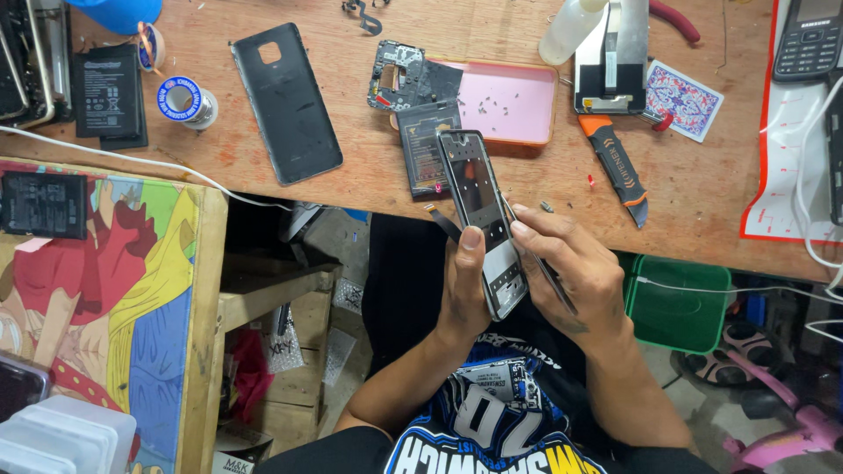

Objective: The person uses a metal spudger to pry and separate the screen assembly from the smartphone frame. They work along the edges and corners to release adhesive and lift the display, then rotate the device to continue prying different sides.

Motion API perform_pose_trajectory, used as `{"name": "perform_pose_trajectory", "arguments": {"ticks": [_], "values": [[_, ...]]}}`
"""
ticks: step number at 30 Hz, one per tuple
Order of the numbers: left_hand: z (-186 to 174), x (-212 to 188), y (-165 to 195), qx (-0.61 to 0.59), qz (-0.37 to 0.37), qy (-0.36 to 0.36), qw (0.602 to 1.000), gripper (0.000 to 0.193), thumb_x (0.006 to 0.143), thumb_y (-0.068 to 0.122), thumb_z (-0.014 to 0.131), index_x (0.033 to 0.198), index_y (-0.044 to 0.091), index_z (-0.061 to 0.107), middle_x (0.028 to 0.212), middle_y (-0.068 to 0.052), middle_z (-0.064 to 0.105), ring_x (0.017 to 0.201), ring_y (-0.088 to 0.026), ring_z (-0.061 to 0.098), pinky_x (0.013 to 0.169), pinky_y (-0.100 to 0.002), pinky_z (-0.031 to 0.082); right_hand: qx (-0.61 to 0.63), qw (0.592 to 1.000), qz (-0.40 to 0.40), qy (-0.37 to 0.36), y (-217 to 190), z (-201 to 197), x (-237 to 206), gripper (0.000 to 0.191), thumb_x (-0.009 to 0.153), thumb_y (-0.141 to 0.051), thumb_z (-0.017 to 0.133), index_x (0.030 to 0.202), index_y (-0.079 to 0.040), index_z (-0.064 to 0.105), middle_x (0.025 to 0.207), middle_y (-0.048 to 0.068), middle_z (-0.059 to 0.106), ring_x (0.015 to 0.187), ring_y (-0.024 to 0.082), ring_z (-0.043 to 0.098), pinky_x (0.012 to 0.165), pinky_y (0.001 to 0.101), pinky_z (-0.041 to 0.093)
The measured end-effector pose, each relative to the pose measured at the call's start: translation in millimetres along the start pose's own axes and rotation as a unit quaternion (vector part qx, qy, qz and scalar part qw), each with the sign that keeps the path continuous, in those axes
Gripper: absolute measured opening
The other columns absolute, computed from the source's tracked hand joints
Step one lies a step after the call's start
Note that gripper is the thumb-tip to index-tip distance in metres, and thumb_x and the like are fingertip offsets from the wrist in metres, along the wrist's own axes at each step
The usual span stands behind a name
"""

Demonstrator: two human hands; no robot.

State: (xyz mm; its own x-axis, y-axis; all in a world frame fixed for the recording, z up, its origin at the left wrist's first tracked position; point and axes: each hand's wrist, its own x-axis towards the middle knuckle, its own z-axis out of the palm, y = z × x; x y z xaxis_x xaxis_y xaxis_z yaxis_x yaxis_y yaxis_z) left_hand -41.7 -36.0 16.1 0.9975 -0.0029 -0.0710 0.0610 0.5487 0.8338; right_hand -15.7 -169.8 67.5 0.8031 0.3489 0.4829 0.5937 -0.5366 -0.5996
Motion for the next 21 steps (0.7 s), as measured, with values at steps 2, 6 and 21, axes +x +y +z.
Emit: {"name": "perform_pose_trajectory", "arguments": {"ticks": [2,6,21], "values": [[2,0,3,-0.008,-0.002,0.002,1.0,0.068,0.107,0.056,0.039,0.126,-0.006,0.058,0.1,-0.011,0.065,0.089,-0.017,0.061,0.075,-0.031,0.049,0.004,1.0,-0.001,0.002,-1,0,0,0.023,0.093,0.005,0.073,0.115,0.001,0.067,0.122,0.02,0.07,0.107,0.034,0.074,0.093,0.0378,0.059],[5,2,3,0.04,0.03,0.037,0.998,0.069,0.106,0.055,0.041,0.137,-0.005,0.05,0.113,-0.013,0.063,0.104,-0.018,0.059,0.091,-0.032,0.049,0.0,1.0,-0.002,-0.003,-4,2,3,0.024,0.092,0.006,0.072,0.115,0.001,0.067,0.123,0.021,0.07,0.108,0.034,0.073,0.095,0.0382,0.059],[-1,0,-9,0.036,0.01,0.021,0.999,0.064,0.108,0.057,0.039,0.118,-0.004,0.057,0.088,-0.007,0.059,0.077,-0.014,0.055,0.065,-0.028,0.044,-0.017,1.0,-0.009,-0.001,2,6,11,0.024,0.089,0.007,0.075,0.112,0.001,0.068,0.12,0.019,0.072,0.107,0.034,0.071,0.09,0.039,0.058]]}}
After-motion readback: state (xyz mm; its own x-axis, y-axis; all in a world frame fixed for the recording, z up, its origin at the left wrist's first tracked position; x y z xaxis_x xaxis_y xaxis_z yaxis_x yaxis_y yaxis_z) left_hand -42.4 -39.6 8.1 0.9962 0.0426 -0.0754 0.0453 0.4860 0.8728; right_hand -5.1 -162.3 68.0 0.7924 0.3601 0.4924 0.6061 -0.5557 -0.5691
